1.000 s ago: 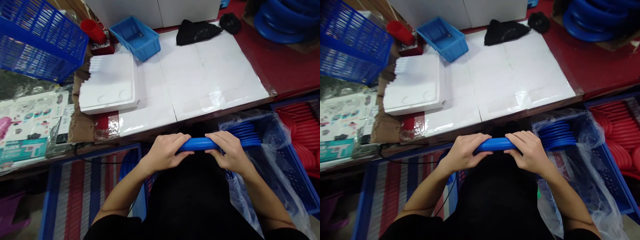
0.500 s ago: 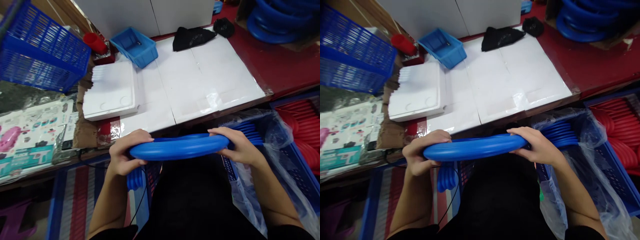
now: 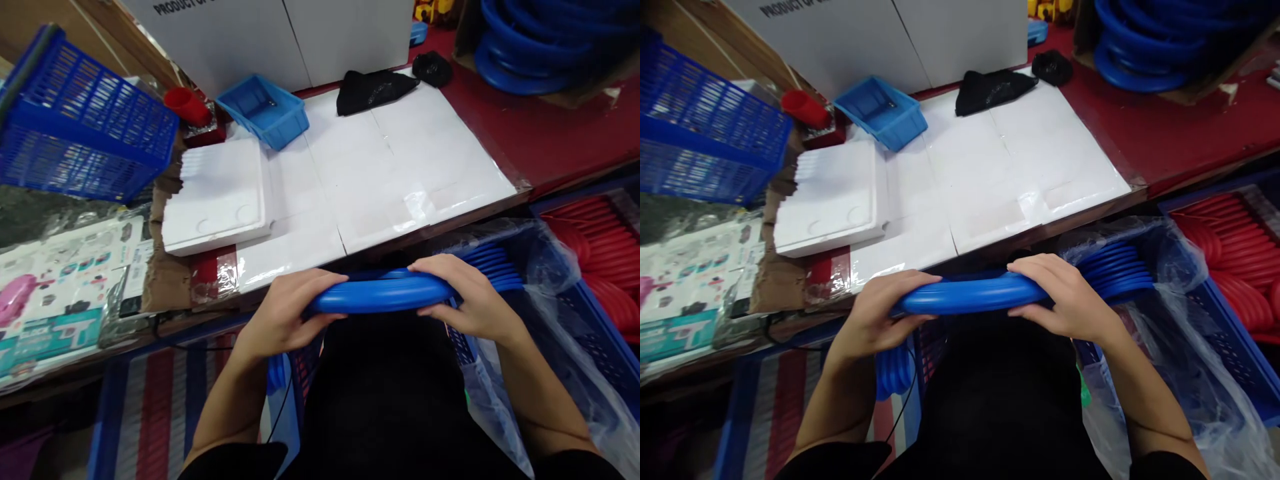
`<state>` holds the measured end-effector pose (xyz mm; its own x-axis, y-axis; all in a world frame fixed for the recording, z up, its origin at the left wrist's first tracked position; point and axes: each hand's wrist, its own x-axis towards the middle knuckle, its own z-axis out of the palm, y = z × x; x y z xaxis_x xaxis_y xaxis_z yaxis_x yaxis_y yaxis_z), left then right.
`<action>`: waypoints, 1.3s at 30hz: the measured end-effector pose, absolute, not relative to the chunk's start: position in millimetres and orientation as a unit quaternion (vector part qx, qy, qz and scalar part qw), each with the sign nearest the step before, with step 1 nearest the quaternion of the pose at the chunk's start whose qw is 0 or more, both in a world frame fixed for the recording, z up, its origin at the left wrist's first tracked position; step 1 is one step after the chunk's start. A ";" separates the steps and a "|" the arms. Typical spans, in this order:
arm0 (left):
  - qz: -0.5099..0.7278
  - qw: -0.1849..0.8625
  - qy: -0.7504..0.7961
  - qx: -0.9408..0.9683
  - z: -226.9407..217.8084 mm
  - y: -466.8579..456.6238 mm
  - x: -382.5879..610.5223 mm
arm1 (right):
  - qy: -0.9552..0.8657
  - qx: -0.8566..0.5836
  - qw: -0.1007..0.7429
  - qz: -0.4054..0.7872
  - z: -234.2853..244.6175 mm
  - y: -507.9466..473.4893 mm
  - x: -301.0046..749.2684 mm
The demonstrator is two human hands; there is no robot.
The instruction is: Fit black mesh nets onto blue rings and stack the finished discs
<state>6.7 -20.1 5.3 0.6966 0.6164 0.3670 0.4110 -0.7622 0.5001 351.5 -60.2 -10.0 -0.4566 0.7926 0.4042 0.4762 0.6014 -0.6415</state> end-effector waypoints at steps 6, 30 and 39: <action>0.236 0.252 0.287 0.894 10.4 -15.9 -5.1 | -0.833 -0.359 0.401 0.126 -7.0 -68.1 346.6; 0.264 0.183 0.186 0.929 25.1 -32.1 48.6 | -0.856 -0.406 0.289 0.134 7.3 -82.5 352.0; 0.288 0.305 0.239 0.876 -9.2 -35.2 37.7 | -0.834 -0.394 0.344 0.176 -22.6 -87.5 361.6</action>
<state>37.7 -35.2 -9.2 0.7200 0.5939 0.3591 0.2419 -0.6997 0.6722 361.6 -87.5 -22.6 -0.4532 0.7778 0.4356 0.5353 0.6282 -0.5647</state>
